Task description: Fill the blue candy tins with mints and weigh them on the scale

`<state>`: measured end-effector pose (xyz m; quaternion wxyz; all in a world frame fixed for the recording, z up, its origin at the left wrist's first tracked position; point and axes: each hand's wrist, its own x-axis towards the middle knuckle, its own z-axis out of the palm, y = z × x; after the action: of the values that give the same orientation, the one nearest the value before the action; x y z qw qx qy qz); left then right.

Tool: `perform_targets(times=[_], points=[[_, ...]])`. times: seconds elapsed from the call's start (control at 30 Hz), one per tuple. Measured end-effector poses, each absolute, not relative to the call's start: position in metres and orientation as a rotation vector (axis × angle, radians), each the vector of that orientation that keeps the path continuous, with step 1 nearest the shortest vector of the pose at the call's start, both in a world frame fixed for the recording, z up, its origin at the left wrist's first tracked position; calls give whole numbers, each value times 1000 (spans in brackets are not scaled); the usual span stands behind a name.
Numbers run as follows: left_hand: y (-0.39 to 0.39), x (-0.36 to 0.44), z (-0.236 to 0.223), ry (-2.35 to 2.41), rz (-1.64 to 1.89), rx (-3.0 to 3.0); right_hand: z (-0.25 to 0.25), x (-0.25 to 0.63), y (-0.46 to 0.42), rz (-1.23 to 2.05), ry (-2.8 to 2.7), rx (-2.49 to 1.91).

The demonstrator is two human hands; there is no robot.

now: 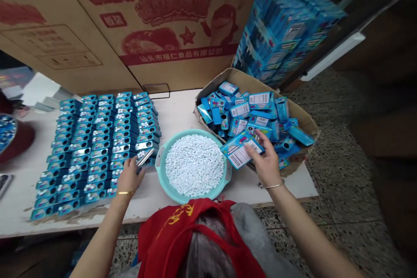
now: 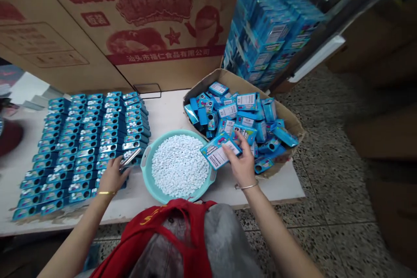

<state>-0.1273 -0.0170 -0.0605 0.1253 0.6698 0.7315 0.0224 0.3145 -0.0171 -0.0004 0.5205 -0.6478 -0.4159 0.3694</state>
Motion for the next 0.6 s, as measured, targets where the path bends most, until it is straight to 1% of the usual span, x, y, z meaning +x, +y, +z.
perform_targets(times=[0.07,0.17,0.23,0.33,0.47,0.53,0.6], points=[[-23,-115,-48,2004,96,1992,-11,308,-25,1179,-660,-1454],[-36,-93,-34,1560,-22,2069,-29,300,-39,1509,-347,-1317],[-44,-73,-33,1404,-226,2068,-36,296,-53,1639,-235,-1281],[-52,-39,-46,1382,-461,2032,-36,289,-79,1736,-153,-1303],[-49,0,-74,1374,-454,2025,-25,281,-106,1903,-296,-1382],[-46,14,-87,1356,-408,2024,-22,280,-111,1934,-577,-1444],[-43,26,-98,1348,-340,2022,-23,282,-111,1860,-956,-1457]])
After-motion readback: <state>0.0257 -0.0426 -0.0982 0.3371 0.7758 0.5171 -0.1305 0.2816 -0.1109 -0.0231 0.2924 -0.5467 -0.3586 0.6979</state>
